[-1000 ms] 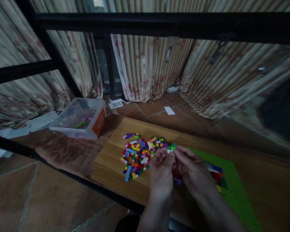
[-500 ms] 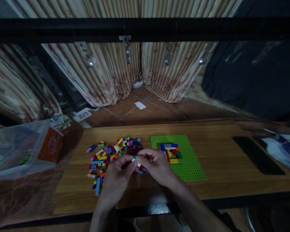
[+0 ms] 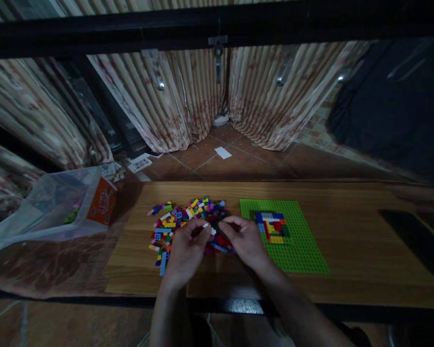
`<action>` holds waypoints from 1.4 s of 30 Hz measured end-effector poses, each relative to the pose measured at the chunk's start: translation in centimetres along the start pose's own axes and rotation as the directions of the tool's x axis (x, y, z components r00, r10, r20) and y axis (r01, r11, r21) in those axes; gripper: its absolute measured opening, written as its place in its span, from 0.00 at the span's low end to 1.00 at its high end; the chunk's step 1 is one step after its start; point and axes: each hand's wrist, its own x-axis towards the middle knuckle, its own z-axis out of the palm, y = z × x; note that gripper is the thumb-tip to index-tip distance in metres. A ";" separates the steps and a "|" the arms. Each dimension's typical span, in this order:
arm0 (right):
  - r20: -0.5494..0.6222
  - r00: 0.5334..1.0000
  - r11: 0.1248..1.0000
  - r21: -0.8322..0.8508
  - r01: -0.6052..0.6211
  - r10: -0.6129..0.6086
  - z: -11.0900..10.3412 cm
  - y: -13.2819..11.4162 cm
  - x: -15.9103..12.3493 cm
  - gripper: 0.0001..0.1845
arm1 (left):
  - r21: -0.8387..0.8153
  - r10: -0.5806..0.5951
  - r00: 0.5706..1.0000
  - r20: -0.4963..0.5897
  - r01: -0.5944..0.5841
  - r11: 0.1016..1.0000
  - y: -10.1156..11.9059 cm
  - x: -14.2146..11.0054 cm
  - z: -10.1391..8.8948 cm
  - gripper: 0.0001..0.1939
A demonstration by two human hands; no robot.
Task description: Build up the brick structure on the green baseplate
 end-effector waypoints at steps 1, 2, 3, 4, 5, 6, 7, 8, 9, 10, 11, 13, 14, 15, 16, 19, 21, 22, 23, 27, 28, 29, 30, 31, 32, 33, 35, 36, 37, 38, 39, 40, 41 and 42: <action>-0.024 0.997 0.985 -0.156 0.074 -0.078 0.3 0.2 0.1 0.08 | -0.009 -0.012 0.999 -0.036 0.011 1.000 -0.2 0.1 -0.2 0.11; -0.020 0.990 0.949 -0.287 0.130 -0.142 0.5 0.3 0.2 0.07 | -0.027 -0.021 0.998 -0.062 0.019 0.999 -0.4 0.2 -0.3 0.12; 0.002 0.984 0.910 -0.380 0.167 -0.180 0.8 0.4 0.2 0.07 | -0.047 -0.028 0.997 -0.077 0.024 0.999 -0.6 0.3 -0.4 0.14; 0.027 0.981 0.881 -0.435 0.186 -0.193 0.9 0.4 0.2 0.09 | -0.063 -0.034 0.996 -0.083 0.028 0.998 -0.6 0.4 -0.4 0.16; 0.042 0.981 0.869 -0.458 0.188 -0.190 1.0 0.4 0.1 0.11 | -0.072 -0.037 0.996 -0.082 0.031 0.997 -0.7 0.4 -0.3 0.17; 0.042 0.983 0.871 -0.457 0.178 -0.179 1.0 0.3 0.0 0.13 | -0.073 -0.040 0.996 -0.074 0.035 0.997 -0.6 0.4 -0.2 0.18; 0.031 0.986 0.883 -0.440 0.163 -0.166 0.8 0.1 -0.1 0.15 | -0.072 -0.045 0.997 -0.063 0.041 0.997 -0.6 0.4 0.0 0.18; 0.018 0.988 0.902 -0.406 0.146 -0.151 0.6 -0.2 -0.3 0.15 | -0.067 -0.050 0.998 -0.049 0.046 0.997 -0.5 0.4 0.2 0.17; 0.006 0.991 0.925 -0.358 0.128 -0.135 0.2 -0.5 -0.6 0.14 | -0.063 -0.051 0.998 -0.037 0.049 0.997 -0.4 0.4 0.4 0.16; 0.002 0.993 0.948 -0.299 0.113 -0.118 -0.3 -0.8 -0.9 0.13 | -0.062 -0.049 0.998 -0.026 0.048 0.997 -0.3 0.3 0.7 0.15; 0.011 0.995 0.967 -0.235 0.103 -0.103 -0.8 -1.2 -1.3 0.13 | -0.065 -0.042 0.999 -0.013 0.041 0.997 -0.2 0.3 1.1 0.14; 0.044 0.993 0.982 -0.153 0.114 -0.109 -2.0 -1.7 -1.9 0.13 | -0.077 -0.010 1.000 0.027 0.013 0.997 0.1 0.1 2.2 0.12; 0.051 0.990 0.980 -0.146 0.134 -0.128 -2.6 -1.8 -2.3 0.12 | -0.087 0.005 0.998 0.057 -0.001 0.996 0.1 0.0 2.8 0.11; 0.050 0.987 0.975 -0.155 0.157 -0.151 -3.3 -1.9 -2.5 0.12 | -0.096 0.017 0.996 0.088 -0.008 0.995 0.2 -0.1 3.4 0.11; 0.043 0.984 0.970 -0.170 0.176 -0.171 -4.0 -1.8 -2.8 0.11 | -0.105 0.024 0.993 0.117 -0.012 0.994 0.2 -0.2 4.2 0.10; 0.027 0.982 0.962 -0.199 0.187 -0.185 -6.7 -1.0 -3.2 0.09 | -0.116 0.037 0.984 0.172 -0.017 0.993 0.0 -0.5 6.3 0.08; 0.008 0.985 0.956 -0.236 0.171 -0.174 -9.0 -0.1 -3.4 0.08 | -0.100 0.064 0.980 0.187 -0.046 0.994 -0.4 -0.5 7.5 0.08; -0.026 0.986 0.952 -0.264 0.153 -0.165 -10.2 0.4 -3.5 0.07 | -0.077 0.076 0.980 0.186 -0.062 0.995 -0.6 -0.5 8.0 0.08; -0.047 0.987 0.947 -0.292 0.136 -0.156 -11.4 0.8 -3.5 0.07 | -0.042 0.084 0.980 0.178 -0.077 0.996 -0.8 -0.5 8.5 0.09; -0.126 0.984 0.919 -0.387 0.068 -0.126 -14.8 2.3 -3.5 0.07 | 0.135 0.087 0.988 0.126 -0.104 0.985 -1.2 -0.3 10.0 0.10; -0.124 0.985 0.913 -0.402 0.060 -0.120 -15.2 2.6 -3.5 0.07 | 0.168 0.088 0.989 0.120 -0.107 0.980 -1.2 -0.3 10.3 0.10; -0.116 0.987 0.908 -0.414 0.057 -0.115 -15.4 2.7 -3.5 0.07 | 0.197 0.094 0.989 0.117 -0.116 0.974 -1.2 -0.3 10.5 0.10; -0.107 0.988 0.904 -0.424 0.056 -0.111 -15.4 2.9 -3.4 0.07 | 0.226 0.105 0.988 0.113 -0.128 0.966 -1.1 -0.3 10.8 0.10; -0.098 0.989 0.900 -0.433 0.055 -0.108 -15.4 3.0 -3.3 0.07 | 0.255 0.121 0.986 0.112 -0.146 0.956 -1.1 -0.3 11.0 0.10; -0.092 0.990 0.895 -0.442 0.054 -0.106 -15.2 3.0 -3.2 0.07 | 0.283 0.141 0.984 0.112 -0.168 0.944 -1.1 -0.3 11.2 0.10; -0.090 0.990 0.890 -0.453 0.053 -0.104 -15.0 3.1 -3.2 0.06 | 0.306 0.161 0.980 0.112 -0.189 0.933 -1.1 -0.3 11.3 0.10; -0.087 0.990 0.878 -0.476 0.054 -0.109 -14.6 3.2 -2.9 0.07 | 0.337 0.185 0.976 0.119 -0.215 0.917 -1.1 -0.2 11.4 0.10; -0.082 0.990 0.871 -0.487 0.059 -0.113 -14.4 3.3 -2.8 0.07 | 0.350 0.192 0.973 0.125 -0.225 0.910 -1.1 -0.2 11.4 0.10; -0.075 0.990 0.867 -0.495 0.066 -0.118 -14.3 3.3 -2.7 0.07 | 0.362 0.199 0.971 0.131 -0.234 0.902 -1.1 -0.2 11.4 0.11; -0.069 0.990 0.864 -0.499 0.070 -0.120 -14.2 3.4 -2.6 0.07 | 0.377 0.204 0.969 0.140 -0.243 0.894 -1.2 -0.2 11.5 0.11; -0.063 0.991 0.861 -0.503 0.071 -0.119 -14.1 3.4 -2.5 0.06 | 0.394 0.206 0.966 0.153 -0.251 0.884 -1.2 -0.2 11.5 0.12; -0.058 0.992 0.860 -0.506 0.071 -0.116 -14.1 3.4 -2.5 0.06 | 0.413 0.207 0.964 0.167 -0.259 0.873 -1.3 -0.2 11.5 0.12; -0.055 0.992 0.857 -0.511 0.068 -0.112 -14.1 3.4 -2.4 0.06 | 0.432 0.206 0.962 0.180 -0.265 0.862 -1.3 -0.2 11.5 0.13; -0.052 0.993 0.853 -0.518 0.065 -0.108 -14.1 3.4 -2.4 0.06 | 0.452 0.203 0.960 0.194 -0.272 0.850 -1.4 -0.2 11.6 0.13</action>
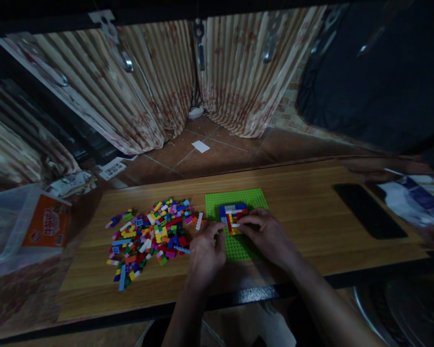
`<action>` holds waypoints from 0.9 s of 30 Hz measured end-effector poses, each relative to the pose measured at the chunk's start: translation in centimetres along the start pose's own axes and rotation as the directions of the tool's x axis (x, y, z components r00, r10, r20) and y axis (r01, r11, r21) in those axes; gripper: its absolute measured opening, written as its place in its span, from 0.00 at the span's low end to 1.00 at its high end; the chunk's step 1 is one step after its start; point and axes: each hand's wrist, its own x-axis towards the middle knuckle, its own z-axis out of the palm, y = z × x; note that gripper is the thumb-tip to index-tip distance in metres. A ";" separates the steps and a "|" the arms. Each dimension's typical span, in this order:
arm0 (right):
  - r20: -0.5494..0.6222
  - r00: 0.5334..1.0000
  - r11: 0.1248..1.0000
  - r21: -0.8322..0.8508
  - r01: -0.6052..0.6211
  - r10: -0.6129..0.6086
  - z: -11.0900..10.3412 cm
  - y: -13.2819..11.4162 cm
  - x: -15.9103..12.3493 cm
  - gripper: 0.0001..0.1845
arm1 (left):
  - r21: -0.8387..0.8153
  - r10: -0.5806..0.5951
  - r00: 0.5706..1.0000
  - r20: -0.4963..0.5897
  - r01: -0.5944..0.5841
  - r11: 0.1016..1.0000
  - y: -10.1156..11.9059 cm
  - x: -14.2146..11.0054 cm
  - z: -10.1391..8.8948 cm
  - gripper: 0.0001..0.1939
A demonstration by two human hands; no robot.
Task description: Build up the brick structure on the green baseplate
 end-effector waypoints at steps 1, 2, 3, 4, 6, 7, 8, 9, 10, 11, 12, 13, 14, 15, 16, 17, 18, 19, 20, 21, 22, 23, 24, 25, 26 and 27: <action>0.003 1.000 1.000 -0.012 0.001 -0.001 0.0 0.0 0.0 0.06 | 0.024 0.005 1.000 0.013 -0.005 1.000 -0.1 -0.1 0.1 0.13; 0.003 1.000 1.000 -0.026 0.004 -0.004 0.0 -0.1 0.0 0.06 | 0.047 0.009 1.000 0.022 -0.010 0.999 -0.1 -0.1 0.2 0.13; 0.003 1.000 0.999 -0.041 0.011 -0.011 -0.1 -0.1 0.0 0.07 | 0.066 0.014 0.999 0.029 -0.016 0.998 -0.2 -0.2 0.3 0.14; 0.003 1.000 0.998 -0.057 0.022 -0.022 -0.1 -0.2 0.0 0.07 | 0.080 0.021 0.999 0.032 -0.024 0.996 -0.3 -0.3 0.4 0.14; 0.003 0.999 0.995 -0.091 0.051 -0.051 -0.1 -0.3 0.0 0.08 | 0.096 0.040 0.999 0.036 -0.043 0.994 -0.4 -0.4 0.5 0.15; 0.002 0.998 0.992 -0.106 0.065 -0.065 -0.1 -0.3 -0.1 0.08 | 0.101 0.050 0.998 0.036 -0.054 0.993 -0.4 -0.5 0.6 0.15; 0.000 0.997 0.990 -0.120 0.079 -0.080 -0.1 -0.3 -0.1 0.08 | 0.107 0.060 0.998 0.036 -0.064 0.992 -0.4 -0.5 0.6 0.15; -0.005 0.995 0.987 -0.132 0.094 -0.095 -0.1 -0.3 -0.1 0.08 | 0.113 0.069 0.997 0.035 -0.073 0.991 -0.5 -0.5 0.6 0.15; -0.010 0.994 0.984 -0.140 0.108 -0.110 -0.1 -0.3 -0.1 0.09 | 0.120 0.075 0.997 0.035 -0.079 0.990 -0.5 -0.5 0.7 0.15; -0.016 0.992 0.982 -0.144 0.121 -0.124 -0.1 -0.3 -0.1 0.09 | 0.125 0.080 0.996 0.037 -0.084 0.989 -0.5 -0.5 0.7 0.15; -0.018 0.991 0.981 -0.144 0.132 -0.136 -0.1 -0.3 -0.1 0.09 | 0.129 0.084 0.996 0.039 -0.089 0.988 -0.5 -0.5 0.7 0.15; -0.017 0.990 0.981 -0.140 0.138 -0.141 -0.1 -0.3 -0.1 0.09 | 0.133 0.087 0.995 0.042 -0.092 0.987 -0.6 -0.5 0.7 0.15; -0.012 0.990 0.982 -0.133 0.136 -0.139 -0.1 -0.3 -0.1 0.09 | 0.137 0.091 0.995 0.044 -0.096 0.986 -0.5 -0.5 0.7 0.15; -0.005 0.991 0.984 -0.124 0.129 -0.131 -0.1 -0.3 0.0 0.09 | 0.141 0.095 0.994 0.045 -0.101 0.985 -0.5 -0.4 0.7 0.15; 0.002 0.993 0.986 -0.114 0.118 -0.119 -0.2 -0.3 0.0 0.09 | 0.148 0.101 0.994 0.045 -0.107 0.983 -0.5 -0.4 0.7 0.15; 0.007 0.994 0.989 -0.104 0.105 -0.105 -0.2 -0.3 0.0 0.08 | 0.157 0.108 0.993 0.044 -0.114 0.981 -0.5 -0.4 0.7 0.16; 0.011 0.996 0.991 -0.099 0.094 -0.093 -0.2 -0.3 0.0 0.08 | 0.169 0.117 0.992 0.046 -0.124 0.978 -0.4 -0.4 0.7 0.17; 0.013 0.996 0.991 -0.098 0.086 -0.085 -0.2 -0.4 0.0 0.08 | 0.183 0.127 0.991 0.049 -0.134 0.974 -0.3 -0.4 0.8 0.17; 0.016 0.997 0.991 -0.102 0.082 -0.081 -0.2 -0.4 0.0 0.09 | 0.197 0.136 0.989 0.052 -0.144 0.970 -0.3 -0.5 0.8 0.18; 0.022 0.996 0.991 -0.108 0.083 -0.081 -0.2 -0.4 0.0 0.09 | 0.211 0.143 0.988 0.054 -0.151 0.966 -0.3 -0.5 0.8 0.18; 0.029 0.996 0.990 -0.112 0.087 -0.084 -0.2 -0.4 0.0 0.09 | 0.225 0.149 0.987 0.055 -0.158 0.962 -0.2 -0.6 0.9 0.18; 0.036 0.995 0.989 -0.114 0.092 -0.089 -0.3 -0.4 -0.1 0.10 | 0.237 0.157 0.986 0.053 -0.165 0.957 -0.2 -0.6 0.9 0.18; 0.040 0.995 0.989 -0.115 0.096 -0.092 -0.3 -0.5 -0.1 0.10 | 0.251 0.165 0.985 0.051 -0.173 0.952 -0.2 -0.7 1.0 0.19; 0.043 0.995 0.988 -0.114 0.099 -0.095 -0.3 -0.5 -0.1 0.10 | 0.268 0.175 0.983 0.051 -0.182 0.946 -0.3 -0.7 1.1 0.20; 0.044 0.994 0.988 -0.115 0.101 -0.096 -0.4 -0.5 -0.2 0.10 | 0.288 0.186 0.981 0.058 -0.195 0.938 -0.3 -0.8 1.2 0.20; 0.043 0.994 0.988 -0.117 0.100 -0.096 -0.4 -0.5 -0.2 0.10 | 0.314 0.194 0.979 0.068 -0.206 0.927 -0.3 -0.9 1.3 0.21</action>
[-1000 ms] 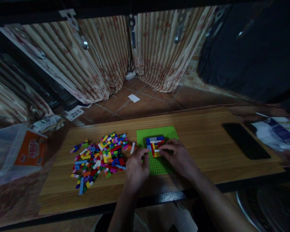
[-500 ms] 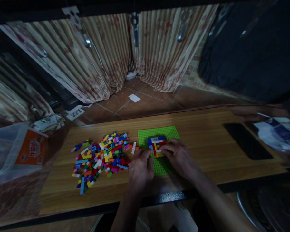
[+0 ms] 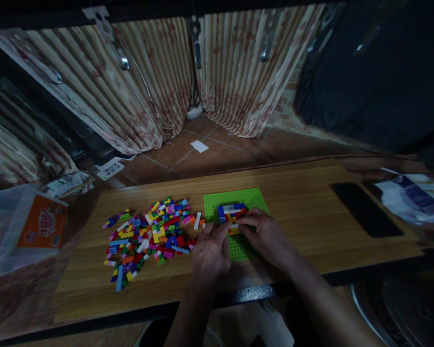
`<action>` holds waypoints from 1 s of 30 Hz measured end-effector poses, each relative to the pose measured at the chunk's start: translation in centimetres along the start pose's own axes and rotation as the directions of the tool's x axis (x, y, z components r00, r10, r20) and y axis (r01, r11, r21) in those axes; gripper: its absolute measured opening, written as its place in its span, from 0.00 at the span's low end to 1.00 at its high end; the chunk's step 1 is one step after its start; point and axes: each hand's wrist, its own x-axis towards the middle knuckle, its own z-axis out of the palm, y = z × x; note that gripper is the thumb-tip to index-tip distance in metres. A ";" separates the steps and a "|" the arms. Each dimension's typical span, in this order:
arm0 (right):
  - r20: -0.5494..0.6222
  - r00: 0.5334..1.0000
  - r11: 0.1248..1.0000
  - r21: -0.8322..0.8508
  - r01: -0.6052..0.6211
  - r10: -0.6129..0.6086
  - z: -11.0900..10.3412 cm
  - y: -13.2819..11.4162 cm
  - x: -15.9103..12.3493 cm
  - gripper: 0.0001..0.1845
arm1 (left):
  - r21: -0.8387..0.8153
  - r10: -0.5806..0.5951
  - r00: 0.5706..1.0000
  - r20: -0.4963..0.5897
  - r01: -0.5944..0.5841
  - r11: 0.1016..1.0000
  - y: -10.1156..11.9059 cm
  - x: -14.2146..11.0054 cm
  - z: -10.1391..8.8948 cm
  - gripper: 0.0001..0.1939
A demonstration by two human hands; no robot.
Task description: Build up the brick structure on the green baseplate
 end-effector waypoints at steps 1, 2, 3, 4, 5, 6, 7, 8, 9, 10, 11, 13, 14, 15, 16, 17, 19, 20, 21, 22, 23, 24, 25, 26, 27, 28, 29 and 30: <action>-0.001 1.000 1.000 -0.001 -0.001 0.001 0.0 0.0 0.0 0.10 | 0.034 0.010 1.000 0.010 -0.011 0.999 0.0 -0.1 0.1 0.22; -0.002 1.000 1.000 0.001 0.001 -0.001 0.0 0.0 -0.1 0.11 | 0.072 0.021 1.000 0.023 -0.022 0.997 0.0 -0.2 0.2 0.23; -0.002 1.000 1.000 0.007 0.005 -0.005 0.0 0.0 -0.1 0.11 | 0.112 0.030 0.999 0.037 -0.034 0.993 0.1 -0.2 0.4 0.24; -0.002 1.000 1.000 0.017 0.009 -0.009 0.0 0.0 -0.1 0.11 | 0.150 0.035 0.998 0.048 -0.042 0.988 0.1 -0.3 0.5 0.25; -0.002 1.000 0.999 0.032 0.009 -0.009 0.0 0.0 -0.1 0.12 | 0.184 0.036 0.998 0.056 -0.046 0.982 0.1 -0.4 0.6 0.26; -0.001 1.000 0.999 0.054 0.006 -0.006 0.0 0.0 -0.1 0.12 | 0.214 0.033 0.998 0.062 -0.046 0.976 0.2 -0.5 0.6 0.27; 0.001 1.000 0.997 0.081 -0.002 0.002 -0.1 0.1 0.0 0.12 | 0.237 0.028 0.997 0.070 -0.044 0.971 0.2 -0.5 0.7 0.28; -0.001 1.000 0.994 0.111 -0.014 0.014 -0.2 0.1 0.0 0.12 | 0.256 0.017 0.997 0.079 -0.036 0.966 0.3 -0.6 0.7 0.28; -0.008 0.999 0.990 0.138 -0.030 0.031 -0.3 0.2 0.0 0.12 | 0.269 0.006 0.996 0.092 -0.030 0.963 0.4 -0.6 0.7 0.29; -0.024 0.998 0.987 0.156 -0.048 0.053 -0.5 0.4 0.0 0.12 | 0.278 -0.004 0.994 0.109 -0.026 0.960 0.4 -0.6 0.6 0.30; -0.045 0.996 0.984 0.162 -0.067 0.075 -0.7 0.5 0.0 0.12 | 0.286 -0.012 0.992 0.124 -0.024 0.958 0.5 -0.6 0.6 0.31; -0.086 0.990 0.985 0.145 -0.098 0.111 -1.1 0.9 0.0 0.12 | 0.300 -0.022 0.989 0.145 -0.022 0.954 0.5 -0.6 0.4 0.32; -0.098 0.988 0.986 0.130 -0.107 0.120 -1.2 1.0 -0.1 0.12 | 0.309 -0.026 0.989 0.148 -0.022 0.951 0.6 -0.6 0.4 0.32; -0.105 0.987 0.987 0.117 -0.110 0.123 -1.4 1.1 -0.1 0.13 | 0.320 -0.028 0.989 0.148 -0.021 0.947 0.6 -0.6 0.3 0.32; -0.105 0.988 0.989 0.106 -0.106 0.117 -1.4 1.2 -0.2 0.13 | 0.333 -0.032 0.989 0.146 -0.019 0.943 0.7 -0.5 0.3 0.32; -0.101 0.989 0.991 0.096 -0.095 0.104 -1.4 1.3 -0.2 0.14 | 0.346 -0.034 0.989 0.145 -0.019 0.938 0.7 -0.5 0.3 0.32; -0.091 0.994 0.995 0.081 -0.056 0.063 -1.4 1.2 -0.4 0.16 | 0.372 -0.036 0.990 0.140 -0.018 0.928 0.8 -0.5 0.3 0.33; -0.083 0.996 0.997 0.075 -0.032 0.039 -1.3 1.2 -0.4 0.16 | 0.384 -0.034 0.990 0.136 -0.021 0.923 0.9 -0.6 0.4 0.33; -0.073 0.997 0.997 0.070 -0.009 0.014 -1.2 1.1 -0.5 0.17 | 0.395 -0.028 0.991 0.130 -0.026 0.918 0.9 -0.6 0.4 0.33; -0.063 0.998 0.998 0.064 0.013 -0.009 -1.1 1.1 -0.5 0.17 | 0.405 -0.020 0.992 0.123 -0.031 0.914 0.9 -0.6 0.4 0.33; -0.054 0.998 0.998 0.053 0.030 -0.027 -1.0 1.0 -0.5 0.18 | 0.414 -0.011 0.993 0.116 -0.038 0.910 0.9 -0.7 0.5 0.33; -0.046 0.998 0.998 0.037 0.044 -0.042 -0.9 1.0 -0.6 0.19 | 0.422 -0.002 0.994 0.110 -0.045 0.905 0.9 -0.7 0.5 0.32; -0.038 0.998 0.998 0.014 0.056 -0.055 -0.8 1.0 -0.6 0.19 | 0.431 0.003 0.995 0.104 -0.048 0.901 0.9 -0.8 0.6 0.32; -0.029 0.998 0.998 -0.014 0.064 -0.064 -0.8 1.0 -0.6 0.19 | 0.440 0.005 0.995 0.100 -0.049 0.897 0.9 -0.8 0.6 0.31; -0.021 0.997 0.996 -0.049 0.068 -0.070 -0.8 0.8 -0.7 0.19 | 0.447 0.006 0.995 0.098 -0.050 0.893 1.0 -0.8 0.7 0.30; -0.009 0.997 0.993 -0.088 0.073 -0.074 -0.8 0.7 -0.7 0.19 | 0.453 0.006 0.995 0.098 -0.050 0.890 1.1 -0.8 0.7 0.30; 0.005 0.997 0.988 -0.133 0.077 -0.077 -0.9 0.4 -0.7 0.19 | 0.459 0.004 0.995 0.099 -0.049 0.887 1.3 -0.8 0.8 0.29; 0.023 0.997 0.980 -0.182 0.081 -0.078 -1.0 0.1 -0.8 0.19 | 0.467 -0.005 0.995 0.099 -0.042 0.883 1.5 -0.8 0.8 0.28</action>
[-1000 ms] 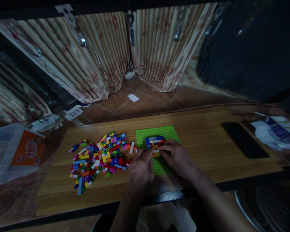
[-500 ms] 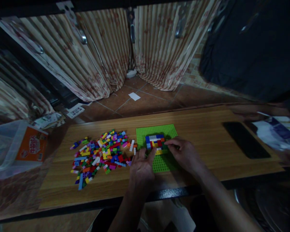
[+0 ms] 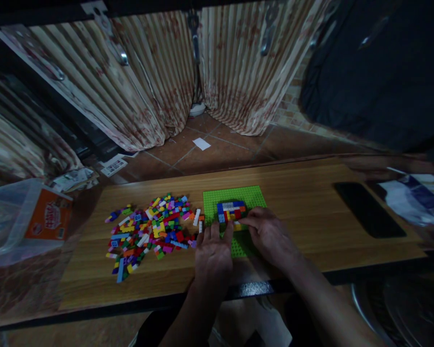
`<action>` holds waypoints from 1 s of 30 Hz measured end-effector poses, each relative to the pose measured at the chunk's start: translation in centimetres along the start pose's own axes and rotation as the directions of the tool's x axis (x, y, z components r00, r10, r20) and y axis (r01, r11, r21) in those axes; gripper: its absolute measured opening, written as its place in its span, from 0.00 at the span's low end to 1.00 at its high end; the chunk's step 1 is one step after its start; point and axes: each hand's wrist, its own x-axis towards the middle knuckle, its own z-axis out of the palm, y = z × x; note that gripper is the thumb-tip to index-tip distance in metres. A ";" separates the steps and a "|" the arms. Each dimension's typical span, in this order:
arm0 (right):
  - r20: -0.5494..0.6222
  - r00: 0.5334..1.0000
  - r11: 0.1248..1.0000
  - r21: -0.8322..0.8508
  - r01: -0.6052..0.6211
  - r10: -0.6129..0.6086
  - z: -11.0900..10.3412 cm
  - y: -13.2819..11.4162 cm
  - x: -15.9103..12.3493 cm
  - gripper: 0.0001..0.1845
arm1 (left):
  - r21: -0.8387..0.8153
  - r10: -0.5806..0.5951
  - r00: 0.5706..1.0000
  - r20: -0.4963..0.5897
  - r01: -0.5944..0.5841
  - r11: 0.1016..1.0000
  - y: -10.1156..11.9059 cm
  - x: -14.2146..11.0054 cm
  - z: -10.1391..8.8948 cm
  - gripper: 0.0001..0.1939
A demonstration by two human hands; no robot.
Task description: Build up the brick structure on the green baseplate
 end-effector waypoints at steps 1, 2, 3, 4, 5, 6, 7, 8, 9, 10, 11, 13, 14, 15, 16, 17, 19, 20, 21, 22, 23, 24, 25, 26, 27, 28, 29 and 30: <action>0.021 1.000 0.999 -0.054 0.000 0.001 -0.2 -0.4 0.0 0.19 | 0.009 -0.012 1.000 0.004 0.012 1.000 0.2 0.0 -0.1 0.27; 0.042 0.999 0.994 -0.106 -0.002 0.007 -0.4 -0.8 0.0 0.19 | 0.020 -0.025 1.000 0.006 0.025 0.999 0.5 0.1 -0.1 0.26; 0.061 0.998 0.989 -0.151 -0.006 0.016 -0.5 -1.2 0.0 0.19 | 0.034 -0.036 0.999 0.006 0.036 0.999 0.7 0.2 -0.2 0.26; 0.076 0.997 0.982 -0.186 -0.013 0.027 -0.6 -1.6 0.1 0.19 | 0.050 -0.044 0.999 0.002 0.044 0.998 0.9 0.2 -0.3 0.25; 0.087 0.995 0.977 -0.212 -0.021 0.040 -0.7 -1.9 0.1 0.18 | 0.064 -0.048 0.999 -0.001 0.048 0.997 1.1 0.3 -0.4 0.25; 0.094 0.994 0.973 -0.228 -0.027 0.050 -0.6 -2.0 0.0 0.18 | 0.074 -0.048 0.999 -0.002 0.048 0.996 1.2 0.3 -0.4 0.25; 0.097 0.994 0.972 -0.233 -0.033 0.057 -0.5 -2.0 0.0 0.19 | 0.077 -0.045 0.999 -0.001 0.045 0.996 1.2 0.3 -0.4 0.25; 0.096 0.994 0.974 -0.223 -0.037 0.059 -0.3 -1.9 -0.1 0.19 | 0.071 -0.045 0.999 0.002 0.044 0.996 1.1 0.3 -0.4 0.26; 0.086 0.995 0.979 -0.197 -0.042 0.060 -0.1 -1.7 -0.2 0.20 | 0.056 -0.045 0.999 0.004 0.044 0.997 1.0 0.3 -0.4 0.26; 0.066 0.996 0.987 -0.156 -0.045 0.056 0.1 -1.4 -0.3 0.21 | 0.034 -0.043 0.999 0.002 0.043 0.999 0.9 0.2 -0.3 0.26; 0.033 0.998 0.994 -0.103 -0.047 0.051 0.4 -1.0 -0.4 0.22 | 0.005 -0.040 0.999 -0.007 0.040 0.999 0.7 0.1 -0.2 0.27; -0.063 0.997 0.999 0.015 -0.051 0.052 0.7 -0.4 -0.5 0.22 | -0.061 -0.048 0.998 -0.039 0.046 0.997 0.4 -0.1 0.1 0.28; -0.115 0.991 0.996 0.070 -0.052 0.060 0.8 -0.2 -0.5 0.21 | -0.100 -0.054 0.997 -0.056 0.048 0.994 0.1 -0.2 0.3 0.29; -0.165 0.984 0.992 0.117 -0.054 0.074 0.7 0.0 -0.4 0.20 | -0.144 -0.058 0.996 -0.068 0.048 0.988 -0.1 -0.2 0.3 0.30; -0.208 0.974 0.986 0.159 -0.059 0.092 0.7 0.0 -0.3 0.19 | -0.192 -0.062 0.995 -0.077 0.046 0.980 -0.4 -0.3 0.4 0.30; -0.239 0.964 0.978 0.195 -0.068 0.114 0.5 0.0 -0.2 0.18 | -0.245 -0.067 0.994 -0.086 0.044 0.969 -0.7 -0.3 0.3 0.30; -0.278 0.947 0.962 0.261 -0.086 0.160 0.3 -0.1 0.1 0.17 | -0.368 -0.102 0.987 -0.122 0.050 0.928 -1.3 -0.1 0.0 0.29; -0.286 0.941 0.952 0.290 -0.092 0.178 0.2 -0.1 0.2 0.16 | -0.441 -0.140 0.979 -0.149 0.061 0.895 -1.7 0.0 -0.3 0.27; -0.290 0.938 0.944 0.318 -0.092 0.189 0.3 -0.2 0.3 0.15 | -0.524 -0.194 0.965 -0.178 0.074 0.848 -2.2 0.1 -0.6 0.24; -0.292 0.937 0.935 0.343 -0.086 0.194 0.3 -0.2 0.3 0.15 | -0.612 -0.261 0.944 -0.201 0.087 0.786 -2.6 0.2 -0.9 0.21; -0.294 0.936 0.929 0.362 -0.078 0.193 0.5 -0.3 0.4 0.14 | -0.698 -0.336 0.917 -0.215 0.096 0.709 -3.0 0.3 -1.3 0.18; -0.294 0.937 0.924 0.376 -0.067 0.188 0.7 -0.4 0.4 0.14 | -0.777 -0.418 0.881 -0.221 0.101 0.622 -3.4 0.4 -1.6 0.15; -0.294 0.938 0.920 0.388 -0.058 0.183 0.9 -0.5 0.4 0.14 | -0.841 -0.500 0.838 -0.218 0.099 0.532 -3.8 0.6 -1.9 0.13; -0.295 0.939 0.916 0.398 -0.048 0.178 1.1 -0.6 0.5 0.13 | -0.893 -0.576 0.791 -0.207 0.088 0.442 -4.2 0.7 -2.2 0.11; -0.297 0.939 0.911 0.410 -0.038 0.173 1.3 -0.8 0.5 0.13 | -0.933 -0.642 0.744 -0.186 0.071 0.353 -4.6 0.8 -2.5 0.10; -0.299 0.940 0.907 0.421 -0.025 0.165 1.6 -1.0 0.6 0.12 | -0.965 -0.697 0.700 -0.155 0.044 0.259 -4.9 0.9 -2.7 0.09; -0.301 0.941 0.903 0.430 -0.011 0.154 1.8 -1.2 0.7 0.12 | -0.988 -0.742 0.660 -0.116 0.002 0.156 -5.2 0.9 -3.0 0.08; -0.300 0.943 0.900 0.437 0.004 0.142 2.0 -1.5 0.8 0.12 | -0.998 -0.775 0.628 -0.064 -0.051 0.041 -5.5 1.0 -3.2 0.07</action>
